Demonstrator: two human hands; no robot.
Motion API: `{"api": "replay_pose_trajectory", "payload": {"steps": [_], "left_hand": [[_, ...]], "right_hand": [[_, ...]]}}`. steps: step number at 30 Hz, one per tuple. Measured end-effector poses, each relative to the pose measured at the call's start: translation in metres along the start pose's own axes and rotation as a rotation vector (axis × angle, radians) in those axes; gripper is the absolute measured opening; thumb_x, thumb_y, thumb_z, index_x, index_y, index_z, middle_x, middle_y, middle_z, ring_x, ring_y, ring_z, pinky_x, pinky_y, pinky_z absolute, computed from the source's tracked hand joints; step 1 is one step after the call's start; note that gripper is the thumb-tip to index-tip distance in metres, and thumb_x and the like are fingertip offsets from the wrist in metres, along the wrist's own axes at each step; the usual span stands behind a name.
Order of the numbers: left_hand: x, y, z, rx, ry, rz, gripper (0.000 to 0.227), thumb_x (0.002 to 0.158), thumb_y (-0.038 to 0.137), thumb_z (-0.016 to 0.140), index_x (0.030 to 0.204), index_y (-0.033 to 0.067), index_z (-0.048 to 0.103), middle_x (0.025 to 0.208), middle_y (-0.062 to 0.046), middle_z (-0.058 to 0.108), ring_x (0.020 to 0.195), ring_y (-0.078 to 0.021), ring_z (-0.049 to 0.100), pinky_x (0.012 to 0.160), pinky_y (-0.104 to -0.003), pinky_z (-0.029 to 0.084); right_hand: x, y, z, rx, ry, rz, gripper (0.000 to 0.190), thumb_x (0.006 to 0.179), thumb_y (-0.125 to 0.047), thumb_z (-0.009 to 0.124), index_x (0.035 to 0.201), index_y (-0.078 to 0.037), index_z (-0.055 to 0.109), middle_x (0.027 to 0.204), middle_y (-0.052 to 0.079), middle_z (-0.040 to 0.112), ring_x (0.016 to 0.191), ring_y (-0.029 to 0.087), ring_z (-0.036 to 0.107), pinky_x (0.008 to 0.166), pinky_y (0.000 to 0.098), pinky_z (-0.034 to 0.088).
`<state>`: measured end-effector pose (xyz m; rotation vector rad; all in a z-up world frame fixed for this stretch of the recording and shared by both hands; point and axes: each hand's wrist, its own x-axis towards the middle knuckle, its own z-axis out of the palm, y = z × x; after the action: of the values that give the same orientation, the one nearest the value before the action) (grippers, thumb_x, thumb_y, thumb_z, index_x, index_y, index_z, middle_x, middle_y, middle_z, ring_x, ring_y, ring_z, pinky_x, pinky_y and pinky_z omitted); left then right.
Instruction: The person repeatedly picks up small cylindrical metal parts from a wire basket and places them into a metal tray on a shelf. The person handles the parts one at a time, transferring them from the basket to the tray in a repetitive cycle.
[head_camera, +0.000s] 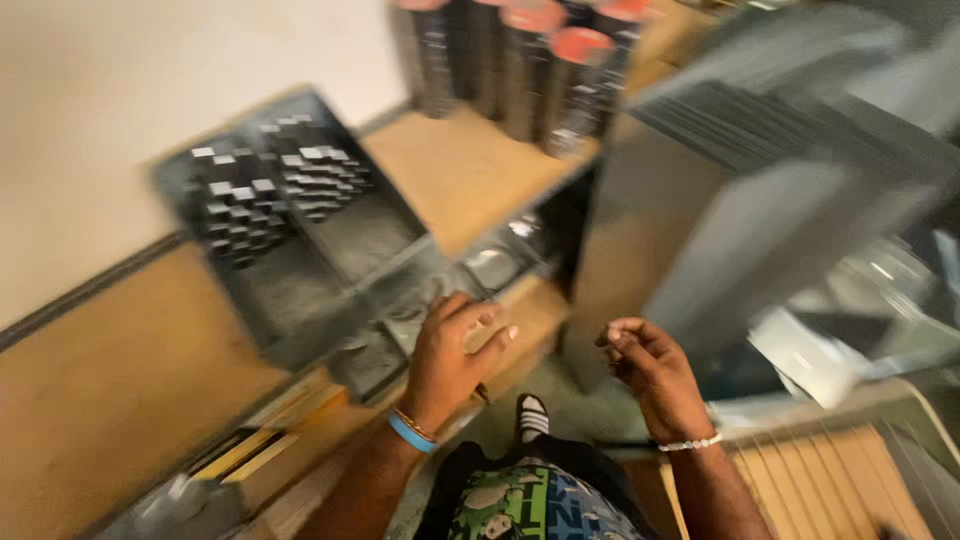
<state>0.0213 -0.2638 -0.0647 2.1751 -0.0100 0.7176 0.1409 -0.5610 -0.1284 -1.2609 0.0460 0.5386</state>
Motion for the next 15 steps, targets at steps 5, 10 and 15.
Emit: {"api": "replay_pose_trajectory", "payload": {"steps": [5,10,15], "left_hand": [[-0.038,0.019,0.083,-0.142,-0.199,-0.072,0.022,0.097,0.032,0.095,0.111,0.0162,0.088,0.091,-0.008,0.075,0.092,-0.0343,0.078,0.086,-0.046,0.062],[-0.069,0.054,0.136,-0.145,-0.364,-0.015,0.019,0.095,0.027,0.094,0.108,0.0142,0.089,0.086,-0.011,0.076,0.085,-0.0388,0.076,0.083,-0.05,0.061],[-0.105,0.079,0.189,-0.108,-0.489,-0.017,0.02,0.094,0.032,0.095,0.104,0.0158,0.089,0.085,-0.009,0.078,0.083,-0.0364,0.079,0.082,-0.049,0.063]], "right_hand": [[-0.082,0.002,-0.102,-0.291,0.397,-0.237,0.036,0.104,-0.011,0.089,0.134,0.002,0.073,0.102,0.01,0.074,0.09,0.021,0.073,0.081,0.0286,0.055],[-0.163,-0.001,-0.208,-0.437,0.723,-0.272,0.046,0.102,-0.012,0.093,0.14,0.002,0.071,0.113,0.015,0.078,0.096,0.025,0.076,0.084,0.0348,0.058],[-0.233,0.052,-0.338,-0.717,0.928,-0.107,0.046,0.102,-0.027,0.097,0.138,-0.008,0.076,0.124,0.015,0.084,0.105,0.036,0.084,0.091,0.0448,0.064]]}}
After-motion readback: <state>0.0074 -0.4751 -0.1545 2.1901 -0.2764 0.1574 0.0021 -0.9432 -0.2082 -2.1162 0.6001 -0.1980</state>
